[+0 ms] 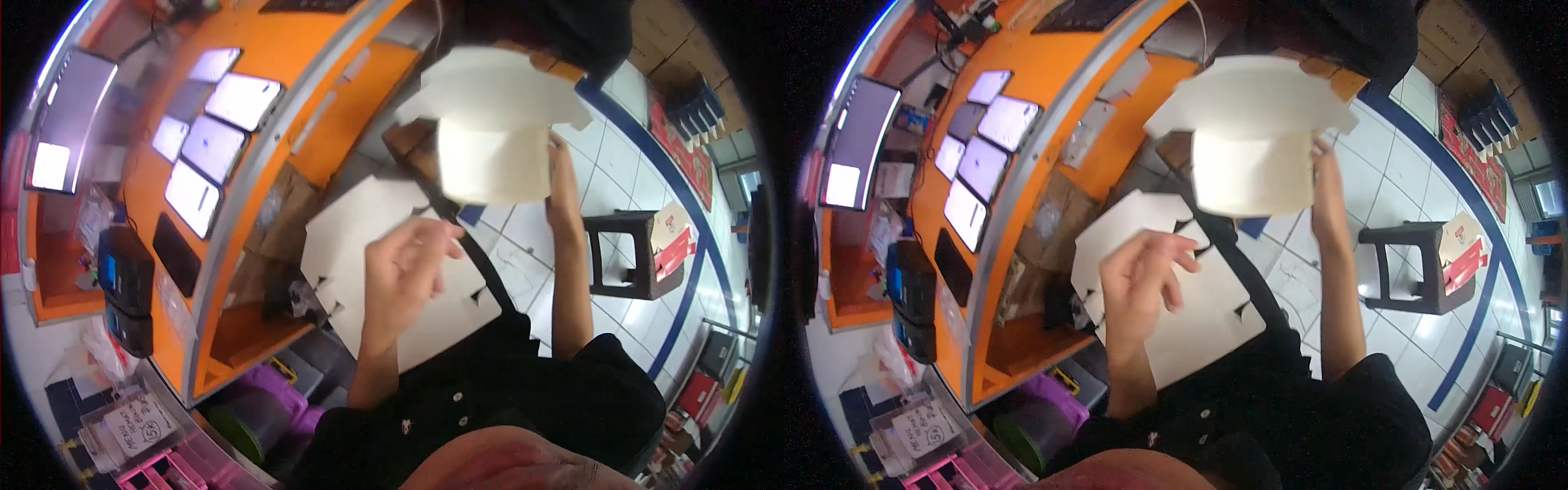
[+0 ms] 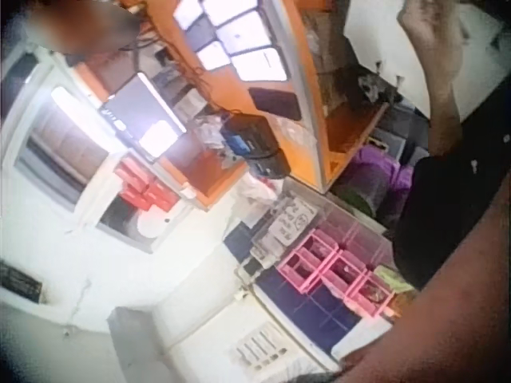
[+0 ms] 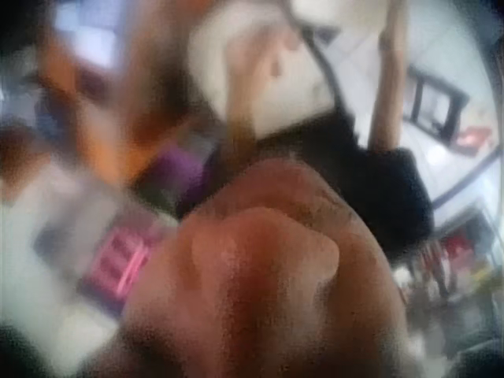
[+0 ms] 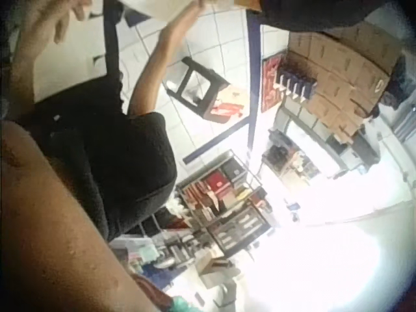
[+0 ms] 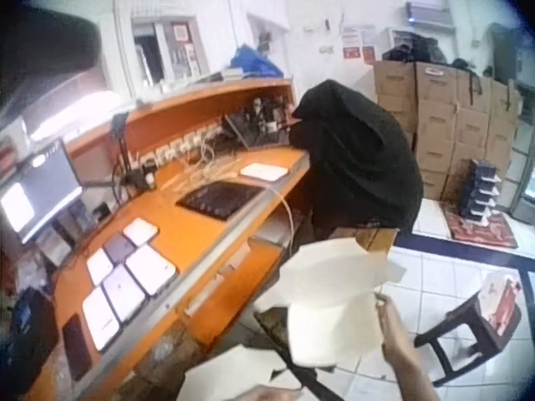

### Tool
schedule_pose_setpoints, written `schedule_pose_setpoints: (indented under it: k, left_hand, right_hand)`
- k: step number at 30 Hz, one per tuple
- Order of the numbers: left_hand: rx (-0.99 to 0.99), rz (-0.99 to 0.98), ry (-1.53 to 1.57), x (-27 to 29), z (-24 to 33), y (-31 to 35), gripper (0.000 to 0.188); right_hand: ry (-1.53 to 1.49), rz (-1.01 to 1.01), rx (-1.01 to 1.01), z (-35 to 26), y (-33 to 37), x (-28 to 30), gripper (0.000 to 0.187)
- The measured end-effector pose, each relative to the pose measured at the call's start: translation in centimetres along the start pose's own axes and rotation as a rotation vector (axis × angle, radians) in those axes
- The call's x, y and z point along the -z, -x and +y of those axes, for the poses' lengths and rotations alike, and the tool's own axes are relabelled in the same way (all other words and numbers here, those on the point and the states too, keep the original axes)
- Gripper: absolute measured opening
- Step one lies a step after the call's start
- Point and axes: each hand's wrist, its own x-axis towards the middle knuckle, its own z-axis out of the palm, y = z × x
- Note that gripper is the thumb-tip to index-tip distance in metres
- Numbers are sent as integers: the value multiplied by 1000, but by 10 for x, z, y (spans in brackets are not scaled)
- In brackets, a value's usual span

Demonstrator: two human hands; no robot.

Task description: The person folds several white cardboard food boxes by hand, tucking the tabs into the pre-cut slots and stacking the completed boxes on the counter.

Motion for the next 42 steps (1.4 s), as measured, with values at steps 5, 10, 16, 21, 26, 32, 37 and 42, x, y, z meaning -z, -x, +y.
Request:
schedule_pose_setpoints:
  k: [5, 10, 16, 21, 26, 32, 37, 42]
  left_hand:
    - [-172, 213, -71, 14, -52, -155, 38]
    - [111, 51, -246, 3, -109, -277, 61]
    - [-119, 92, -504, 14, -171, -336, 53]
    - [-97, 54, -445, 1, -166, -323, 48]
    - [-82, 138, -321, 12, -172, -321, 46]
    - [40, 91, -287, 9, -156, -310, 48]
    - [37, 104, -297, 17, -153, -303, 51]
    - [-6, 77, -327, 11, -166, -314, 56]
  right_hand:
    - [8, 87, -14, 18, -130, 17, 53]
    - [255, 87, 43, 50, -168, -10, 51]
    - [419, 41, -34, 77, -178, -16, 53]
    - [424, -87, -87, 79, -185, 12, 52]
    - [233, -124, -144, 59, -175, 2, 44]
    - [128, -283, -195, 57, -175, 11, 45]
    - [291, -316, -278, 43, -165, -3, 57]
    - [537, -226, -140, 82, -193, 13, 51]
